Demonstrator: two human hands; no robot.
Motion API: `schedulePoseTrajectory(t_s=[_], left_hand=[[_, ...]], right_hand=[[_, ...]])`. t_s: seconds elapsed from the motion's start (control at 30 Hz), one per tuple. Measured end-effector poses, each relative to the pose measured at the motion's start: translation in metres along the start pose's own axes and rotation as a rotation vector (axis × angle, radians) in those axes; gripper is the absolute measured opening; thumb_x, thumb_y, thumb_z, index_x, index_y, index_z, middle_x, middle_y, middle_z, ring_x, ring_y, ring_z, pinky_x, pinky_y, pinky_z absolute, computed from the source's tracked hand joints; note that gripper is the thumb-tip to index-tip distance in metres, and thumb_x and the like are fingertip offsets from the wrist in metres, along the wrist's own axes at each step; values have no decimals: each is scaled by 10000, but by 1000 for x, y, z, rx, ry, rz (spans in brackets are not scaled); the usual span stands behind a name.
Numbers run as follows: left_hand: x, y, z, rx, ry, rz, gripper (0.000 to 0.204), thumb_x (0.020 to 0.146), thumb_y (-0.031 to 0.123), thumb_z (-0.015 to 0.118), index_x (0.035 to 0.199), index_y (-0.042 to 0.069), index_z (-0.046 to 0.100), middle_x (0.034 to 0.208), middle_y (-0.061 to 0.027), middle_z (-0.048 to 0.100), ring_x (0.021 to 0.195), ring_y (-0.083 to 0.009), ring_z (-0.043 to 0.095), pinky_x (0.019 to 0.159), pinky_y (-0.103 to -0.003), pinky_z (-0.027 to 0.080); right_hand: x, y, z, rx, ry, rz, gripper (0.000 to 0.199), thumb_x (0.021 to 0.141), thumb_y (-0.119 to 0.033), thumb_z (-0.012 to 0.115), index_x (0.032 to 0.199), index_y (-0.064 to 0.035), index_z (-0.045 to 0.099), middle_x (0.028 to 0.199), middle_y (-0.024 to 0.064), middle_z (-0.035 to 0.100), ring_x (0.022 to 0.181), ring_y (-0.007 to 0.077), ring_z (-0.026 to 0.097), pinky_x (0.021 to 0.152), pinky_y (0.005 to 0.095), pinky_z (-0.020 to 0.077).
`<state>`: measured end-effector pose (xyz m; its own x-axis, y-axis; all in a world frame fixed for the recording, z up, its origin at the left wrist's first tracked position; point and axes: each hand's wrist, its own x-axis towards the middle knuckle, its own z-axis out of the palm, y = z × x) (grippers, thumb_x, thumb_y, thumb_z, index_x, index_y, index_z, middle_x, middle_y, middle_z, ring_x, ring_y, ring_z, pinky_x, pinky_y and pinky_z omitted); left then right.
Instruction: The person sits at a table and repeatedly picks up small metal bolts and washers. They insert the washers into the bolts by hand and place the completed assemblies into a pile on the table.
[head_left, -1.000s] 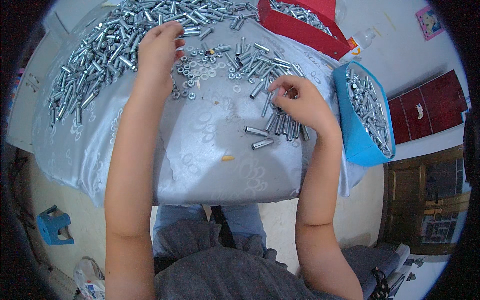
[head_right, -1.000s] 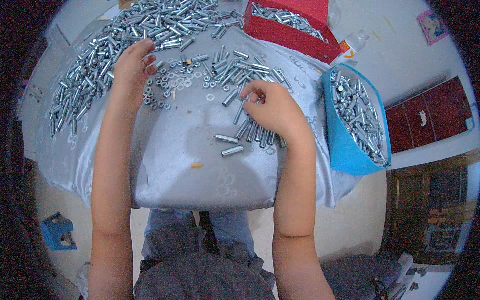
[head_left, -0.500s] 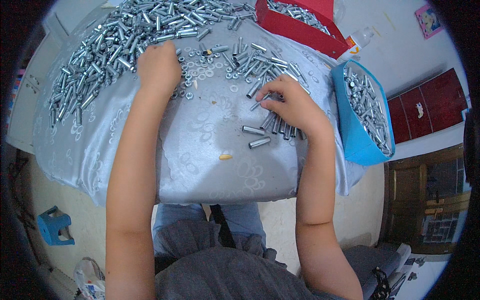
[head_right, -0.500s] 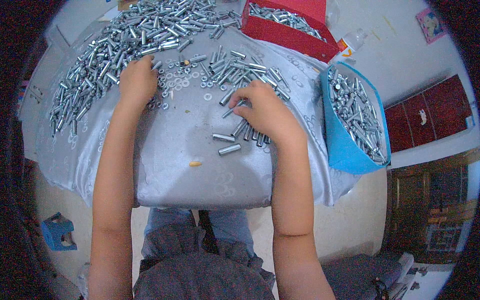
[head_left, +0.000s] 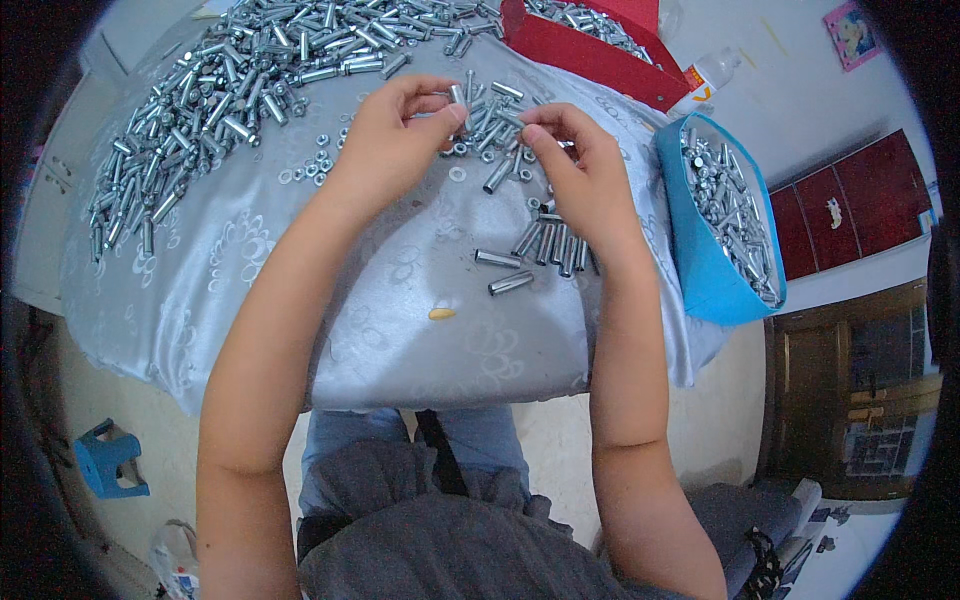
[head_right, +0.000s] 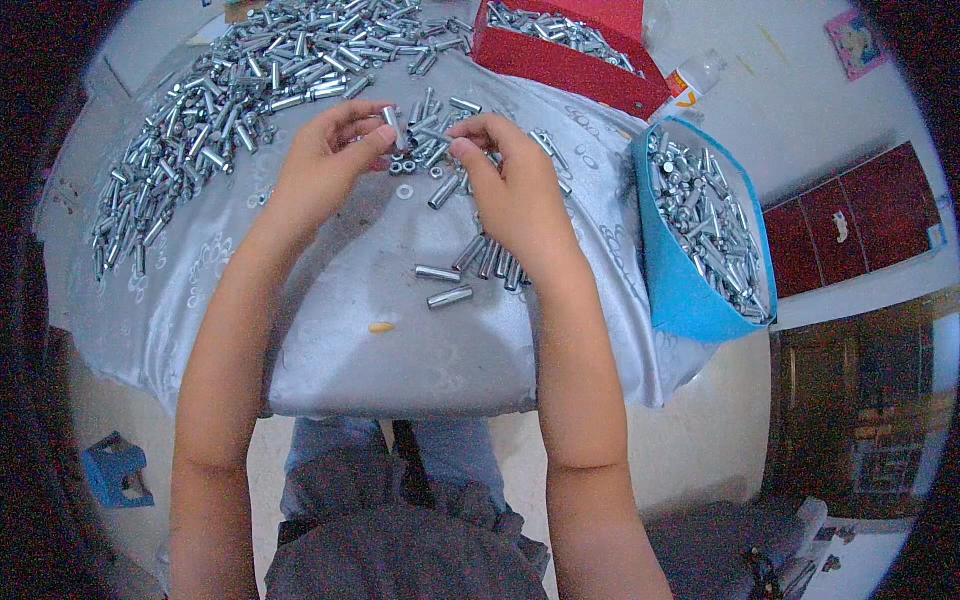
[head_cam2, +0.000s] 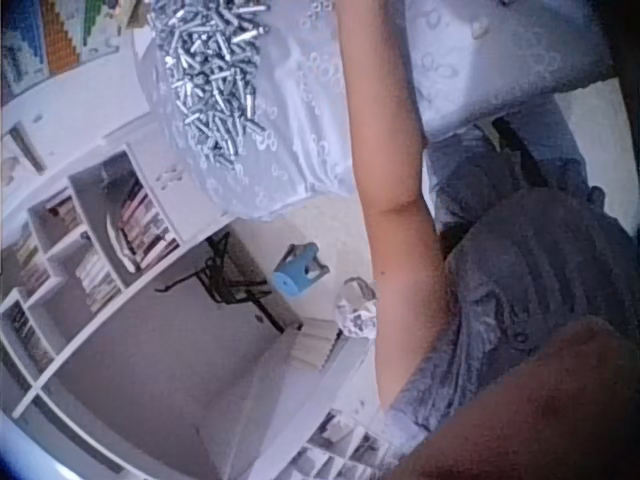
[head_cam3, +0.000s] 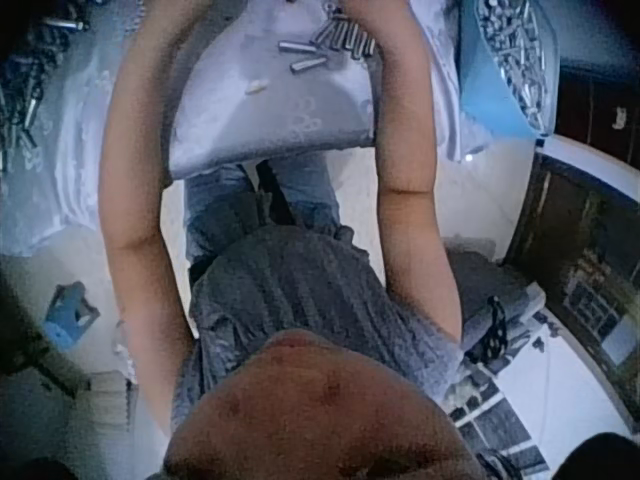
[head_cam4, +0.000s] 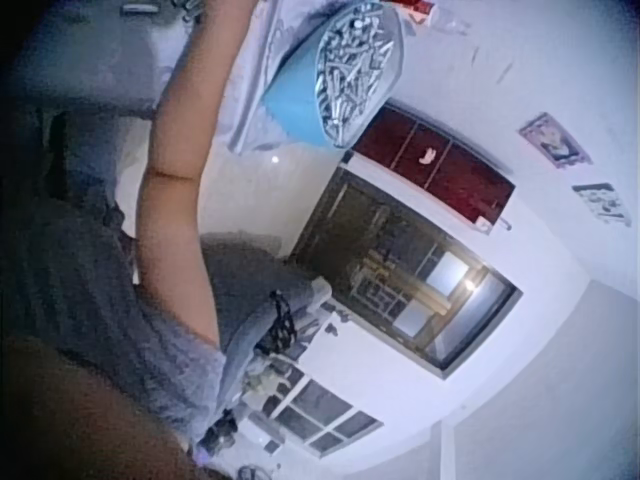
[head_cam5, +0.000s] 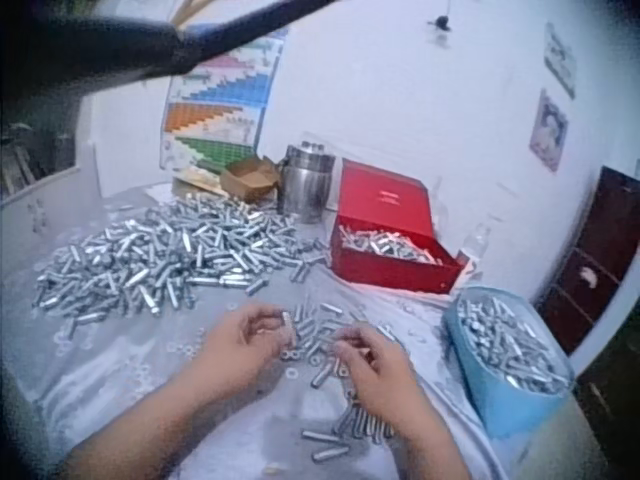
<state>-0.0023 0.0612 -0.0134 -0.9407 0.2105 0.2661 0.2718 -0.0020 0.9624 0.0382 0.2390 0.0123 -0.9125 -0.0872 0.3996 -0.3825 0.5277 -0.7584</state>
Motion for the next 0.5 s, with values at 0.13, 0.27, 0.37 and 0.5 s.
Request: schedulePoseTrajectory(t_s=[0.13,0.27,0.37,0.5], left_hand=[[-5,11,3,-210,-48,-118,342,821,137,552,1124,0,474,955,-85,594,811,-133,580,732,-247,479],[-8,16,5,-180,-48,-140,330,823,124,547,1118,-6,472,949,-93,595,808,-138,579,737,-250,484],[-4,5,8,-146,63,10,308,786,67,571,1060,-39,479,872,-100,568,753,-134,587,660,-212,476],[-7,6,11,-164,107,127,300,781,68,576,1050,-24,482,917,-109,543,758,-131,584,660,-206,462]], right_hand=[[0,9,1,-65,33,-49,153,810,-111,516,909,-8,571,775,106,598,726,178,561,661,277,434],[-1,8,3,31,-51,11,151,820,-109,509,907,1,566,765,96,605,713,153,566,647,269,436],[-1,3,4,134,-117,104,168,840,-124,503,925,12,552,770,67,605,701,110,535,644,233,425],[-1,3,5,235,-143,154,182,854,-136,498,938,20,538,772,56,607,690,89,516,639,215,422]])
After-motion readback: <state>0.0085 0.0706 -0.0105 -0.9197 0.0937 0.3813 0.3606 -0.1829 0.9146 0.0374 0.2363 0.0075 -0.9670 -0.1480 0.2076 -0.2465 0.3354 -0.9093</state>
